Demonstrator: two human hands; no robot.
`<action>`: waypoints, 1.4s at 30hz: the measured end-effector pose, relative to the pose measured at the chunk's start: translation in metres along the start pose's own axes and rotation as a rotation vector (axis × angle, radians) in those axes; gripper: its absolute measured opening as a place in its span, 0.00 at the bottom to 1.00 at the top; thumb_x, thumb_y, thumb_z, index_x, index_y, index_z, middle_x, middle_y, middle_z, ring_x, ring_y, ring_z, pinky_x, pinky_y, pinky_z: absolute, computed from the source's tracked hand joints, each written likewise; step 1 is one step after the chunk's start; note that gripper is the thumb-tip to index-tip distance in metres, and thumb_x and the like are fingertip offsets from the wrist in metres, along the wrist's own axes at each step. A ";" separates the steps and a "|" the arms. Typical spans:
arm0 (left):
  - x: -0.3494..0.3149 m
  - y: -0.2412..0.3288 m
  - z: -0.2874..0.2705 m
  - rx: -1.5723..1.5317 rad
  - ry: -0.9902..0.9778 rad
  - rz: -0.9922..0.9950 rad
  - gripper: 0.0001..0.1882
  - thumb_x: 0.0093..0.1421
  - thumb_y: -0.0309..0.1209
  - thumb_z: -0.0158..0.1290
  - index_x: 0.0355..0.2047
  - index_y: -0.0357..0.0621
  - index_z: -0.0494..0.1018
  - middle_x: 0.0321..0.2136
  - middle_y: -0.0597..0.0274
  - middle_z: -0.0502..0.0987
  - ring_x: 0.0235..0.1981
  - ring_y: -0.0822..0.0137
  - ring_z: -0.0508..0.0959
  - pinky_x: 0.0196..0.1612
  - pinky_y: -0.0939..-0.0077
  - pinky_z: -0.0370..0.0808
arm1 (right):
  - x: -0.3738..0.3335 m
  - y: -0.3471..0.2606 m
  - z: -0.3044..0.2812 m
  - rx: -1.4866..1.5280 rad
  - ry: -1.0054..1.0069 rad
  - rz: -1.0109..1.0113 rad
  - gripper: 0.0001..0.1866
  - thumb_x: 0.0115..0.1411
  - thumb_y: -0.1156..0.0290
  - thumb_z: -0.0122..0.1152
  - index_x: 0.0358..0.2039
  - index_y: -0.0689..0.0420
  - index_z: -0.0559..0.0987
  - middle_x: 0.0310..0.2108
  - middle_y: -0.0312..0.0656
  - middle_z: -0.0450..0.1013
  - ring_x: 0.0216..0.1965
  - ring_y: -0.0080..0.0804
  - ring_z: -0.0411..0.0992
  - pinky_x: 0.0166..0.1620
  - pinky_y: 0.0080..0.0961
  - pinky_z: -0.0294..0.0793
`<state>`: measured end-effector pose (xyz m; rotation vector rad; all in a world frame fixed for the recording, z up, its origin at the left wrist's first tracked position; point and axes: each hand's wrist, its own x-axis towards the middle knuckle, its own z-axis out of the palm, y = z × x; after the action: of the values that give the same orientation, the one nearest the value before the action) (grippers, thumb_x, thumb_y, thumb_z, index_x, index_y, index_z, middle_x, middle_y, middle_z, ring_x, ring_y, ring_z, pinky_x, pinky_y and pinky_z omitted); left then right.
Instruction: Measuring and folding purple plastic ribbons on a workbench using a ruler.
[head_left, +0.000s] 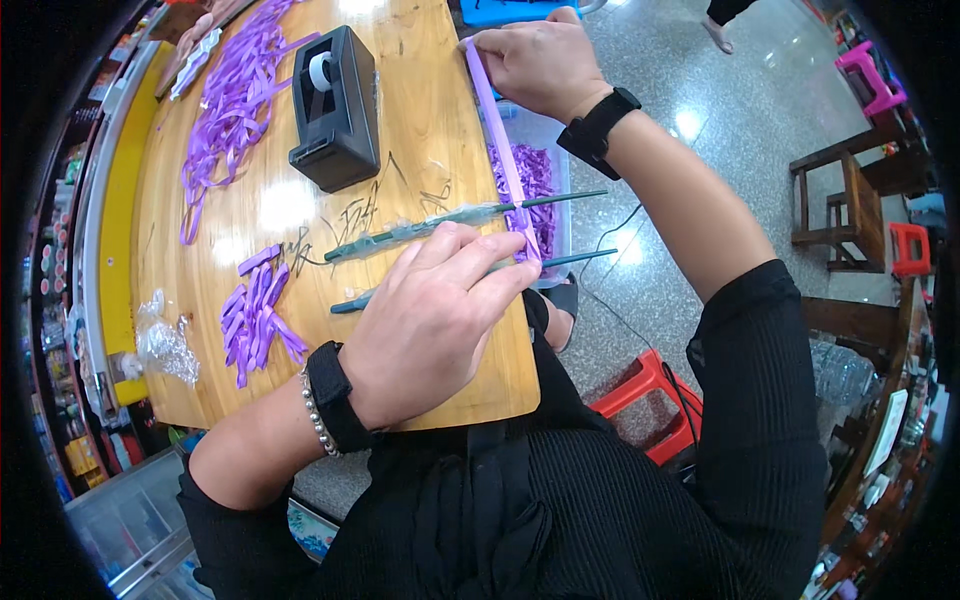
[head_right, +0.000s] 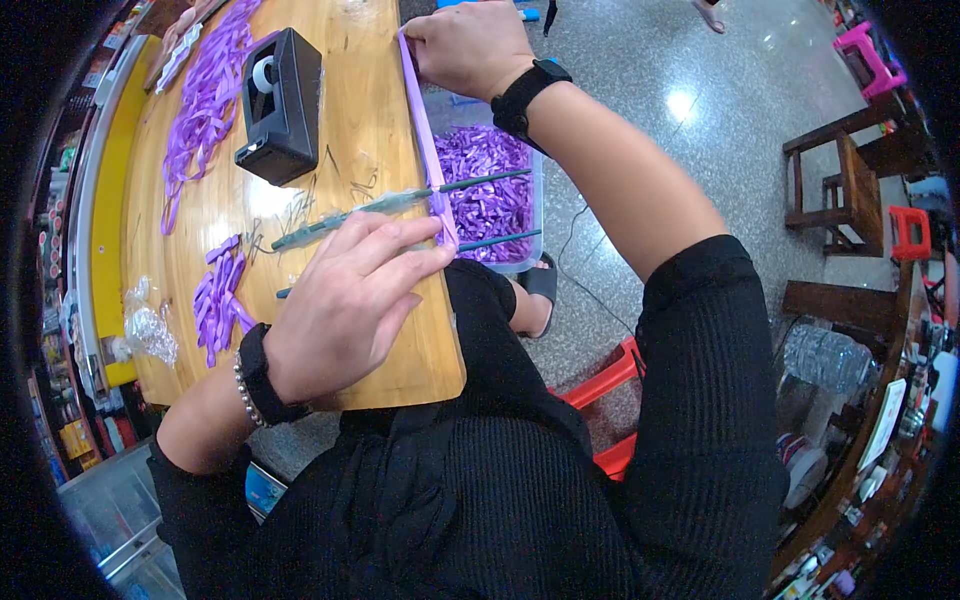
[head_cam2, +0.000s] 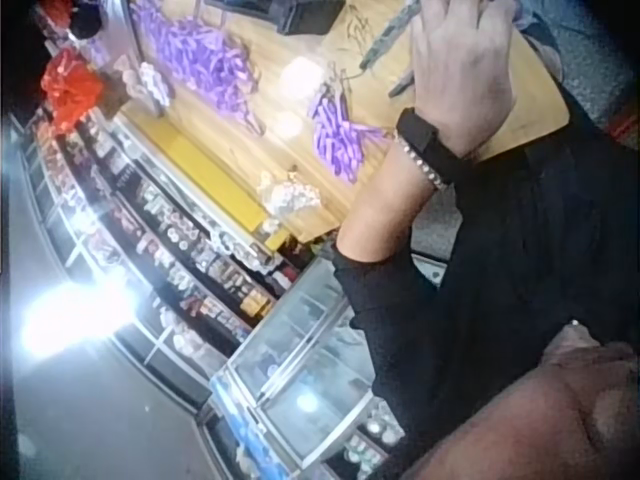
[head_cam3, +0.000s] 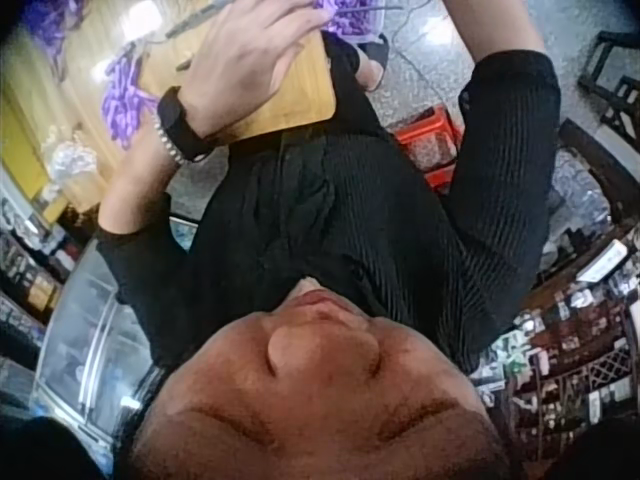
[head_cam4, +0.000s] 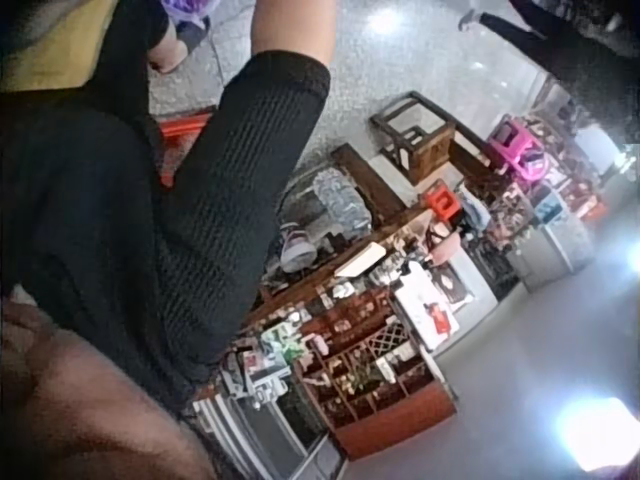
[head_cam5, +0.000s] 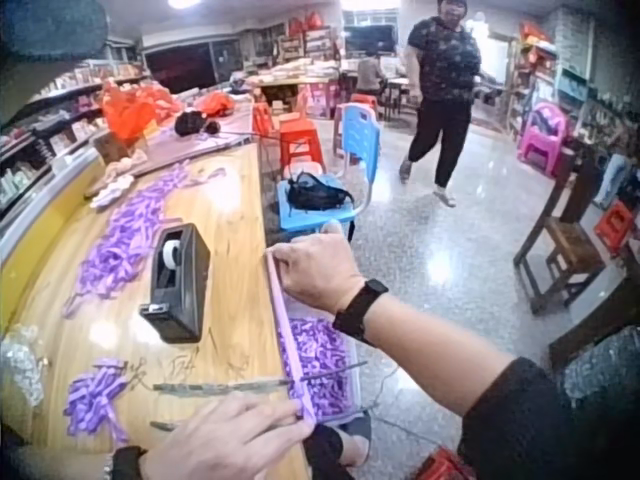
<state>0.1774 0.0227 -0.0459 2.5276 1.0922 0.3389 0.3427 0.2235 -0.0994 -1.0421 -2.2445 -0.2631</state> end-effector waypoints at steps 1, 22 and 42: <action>-0.001 -0.001 0.000 -0.007 0.008 -0.002 0.24 0.46 0.19 0.57 0.46 0.41 0.72 0.50 0.54 0.72 0.48 0.51 0.70 0.54 0.61 0.68 | 0.000 -0.001 0.003 0.001 0.000 -0.001 0.11 0.57 0.60 0.52 0.27 0.41 0.84 0.16 0.37 0.74 0.19 0.35 0.73 0.34 0.37 0.64; 0.016 -0.020 -0.015 -0.409 0.093 -0.360 0.15 0.56 0.23 0.51 0.46 0.36 0.74 0.36 0.55 0.77 0.34 0.61 0.77 0.40 0.71 0.74 | 0.009 0.008 0.000 0.061 0.067 -0.107 0.10 0.55 0.62 0.54 0.30 0.42 0.85 0.19 0.37 0.76 0.20 0.33 0.73 0.38 0.36 0.62; 0.083 -0.044 -0.023 -0.791 -0.142 -0.906 0.09 0.62 0.32 0.54 0.31 0.40 0.77 0.17 0.71 0.76 0.10 0.82 0.67 0.14 0.85 0.67 | 0.005 0.017 -0.016 -0.079 -0.062 -0.096 0.10 0.56 0.57 0.53 0.29 0.37 0.84 0.18 0.37 0.76 0.20 0.33 0.74 0.37 0.39 0.62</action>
<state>0.1964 0.1169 -0.0372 1.2067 1.5146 0.2476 0.3597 0.2311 -0.0853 -0.9965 -2.3608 -0.3681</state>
